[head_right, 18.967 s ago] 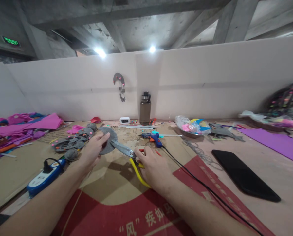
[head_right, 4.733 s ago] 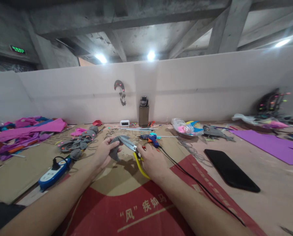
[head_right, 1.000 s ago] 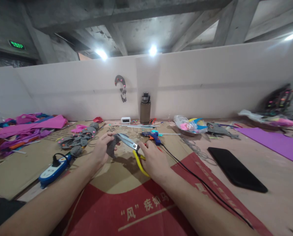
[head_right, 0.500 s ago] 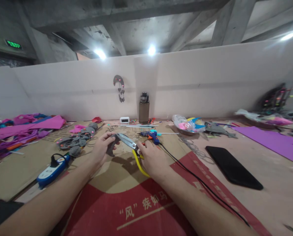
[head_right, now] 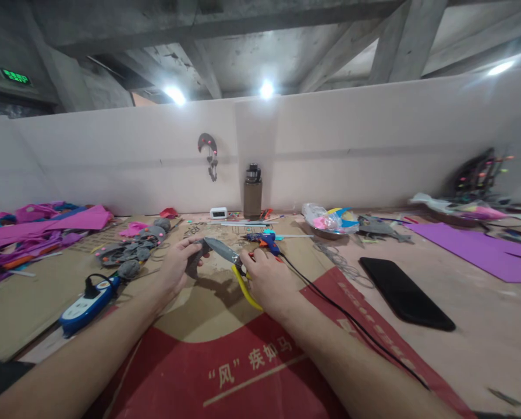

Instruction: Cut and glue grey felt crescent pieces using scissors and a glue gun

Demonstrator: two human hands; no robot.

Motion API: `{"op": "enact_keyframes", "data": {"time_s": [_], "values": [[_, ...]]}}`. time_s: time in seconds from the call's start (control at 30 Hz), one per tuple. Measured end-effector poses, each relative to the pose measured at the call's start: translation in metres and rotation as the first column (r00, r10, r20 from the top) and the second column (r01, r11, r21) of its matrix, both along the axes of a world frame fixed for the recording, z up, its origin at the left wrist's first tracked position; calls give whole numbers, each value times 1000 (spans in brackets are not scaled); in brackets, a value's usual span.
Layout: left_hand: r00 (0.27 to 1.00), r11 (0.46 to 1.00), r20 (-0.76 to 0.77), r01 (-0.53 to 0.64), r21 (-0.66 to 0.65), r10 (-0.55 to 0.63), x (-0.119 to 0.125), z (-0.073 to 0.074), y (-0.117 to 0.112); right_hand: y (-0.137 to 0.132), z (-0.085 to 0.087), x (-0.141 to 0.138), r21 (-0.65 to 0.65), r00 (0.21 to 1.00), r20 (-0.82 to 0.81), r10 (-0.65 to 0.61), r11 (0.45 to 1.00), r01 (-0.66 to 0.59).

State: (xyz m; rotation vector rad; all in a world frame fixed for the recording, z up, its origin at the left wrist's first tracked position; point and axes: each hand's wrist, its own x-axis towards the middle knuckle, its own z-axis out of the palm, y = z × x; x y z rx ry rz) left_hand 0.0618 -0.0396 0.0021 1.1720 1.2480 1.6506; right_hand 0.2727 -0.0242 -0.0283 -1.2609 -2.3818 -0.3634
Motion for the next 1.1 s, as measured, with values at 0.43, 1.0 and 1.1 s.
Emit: {"op": "enact_keyframes", "data": {"time_s": [0.43,1.0,1.1], "values": [[993,1000,118,31,-4,-31,-2,-4,5,5,-4,-1,-120,982,-187,38,991,-61],[992,999,125,25,-32,-20,2,0,3,5,-6,-1,18,1000,-6,-12,1000,12],[993,999,113,19,-28,-15,0,-1,4,5,-6,-1,31,1000,-10,-14,999,14]]}}
